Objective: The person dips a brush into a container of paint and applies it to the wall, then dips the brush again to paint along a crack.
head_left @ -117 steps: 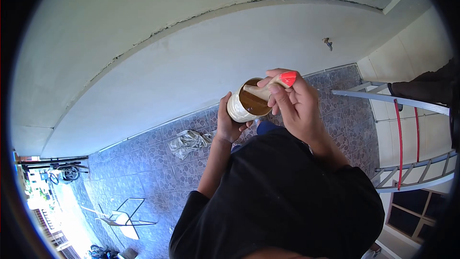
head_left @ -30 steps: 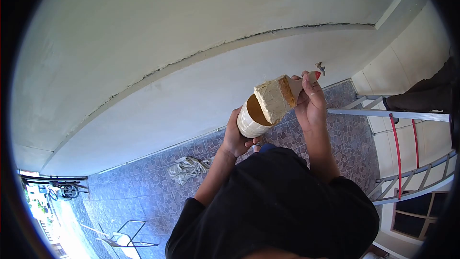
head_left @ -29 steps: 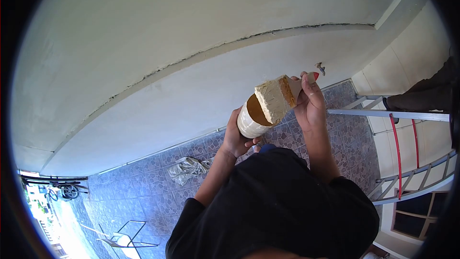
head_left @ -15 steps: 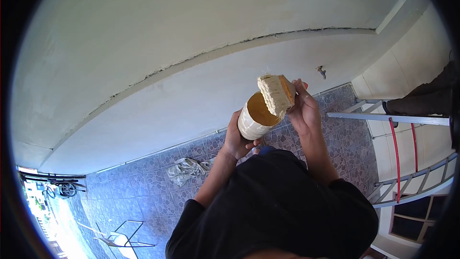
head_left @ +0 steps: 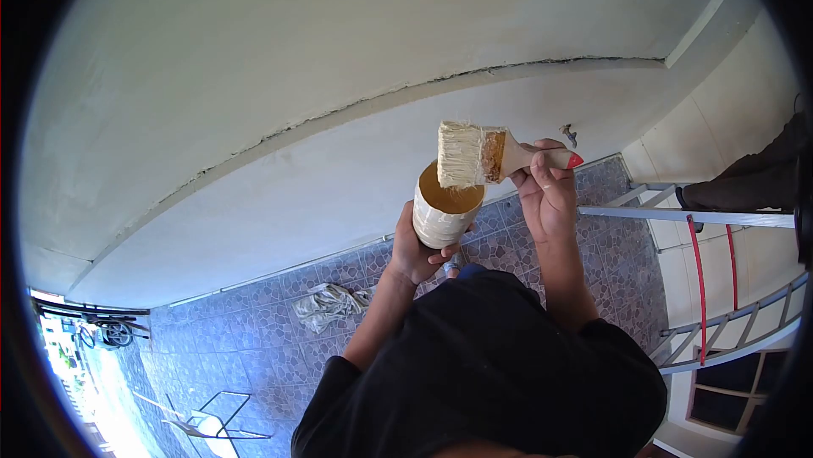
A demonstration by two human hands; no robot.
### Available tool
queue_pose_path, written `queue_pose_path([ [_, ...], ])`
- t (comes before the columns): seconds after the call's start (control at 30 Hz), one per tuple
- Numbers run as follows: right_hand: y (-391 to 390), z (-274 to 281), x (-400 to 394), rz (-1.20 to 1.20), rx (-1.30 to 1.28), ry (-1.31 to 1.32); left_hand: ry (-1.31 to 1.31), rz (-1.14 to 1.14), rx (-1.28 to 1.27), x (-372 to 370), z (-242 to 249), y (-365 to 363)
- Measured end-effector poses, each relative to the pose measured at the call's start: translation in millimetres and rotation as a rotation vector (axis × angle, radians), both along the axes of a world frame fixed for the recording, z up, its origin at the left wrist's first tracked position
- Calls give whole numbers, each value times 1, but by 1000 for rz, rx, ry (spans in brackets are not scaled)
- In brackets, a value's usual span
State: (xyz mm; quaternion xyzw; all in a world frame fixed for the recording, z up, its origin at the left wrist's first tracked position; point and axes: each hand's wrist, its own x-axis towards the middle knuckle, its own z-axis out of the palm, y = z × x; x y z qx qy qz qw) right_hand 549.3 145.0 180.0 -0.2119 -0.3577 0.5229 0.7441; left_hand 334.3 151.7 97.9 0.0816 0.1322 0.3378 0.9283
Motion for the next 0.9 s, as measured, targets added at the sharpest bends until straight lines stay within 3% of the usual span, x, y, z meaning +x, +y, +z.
queue_pose_path([
  [0.37, 10, 4, 2, 42, -2, 18, 52, 142, 36, -7, 18, 14],
  [0.53, 31, 28, -13, 39, -96, 88, -15, 65, 69, -11, 22, 22],
  [0.63, 55, 46, -16, 90, -4, 114, -74, 58, 88, -13, 29, 27],
  [0.77, 106, 114, -22, 5, 162, 31, -85, 53, 117, -18, 36, 25],
  [0.9, 156, 220, -38, 4, 433, -58, -85, 68, 125, -24, 35, 17],
])
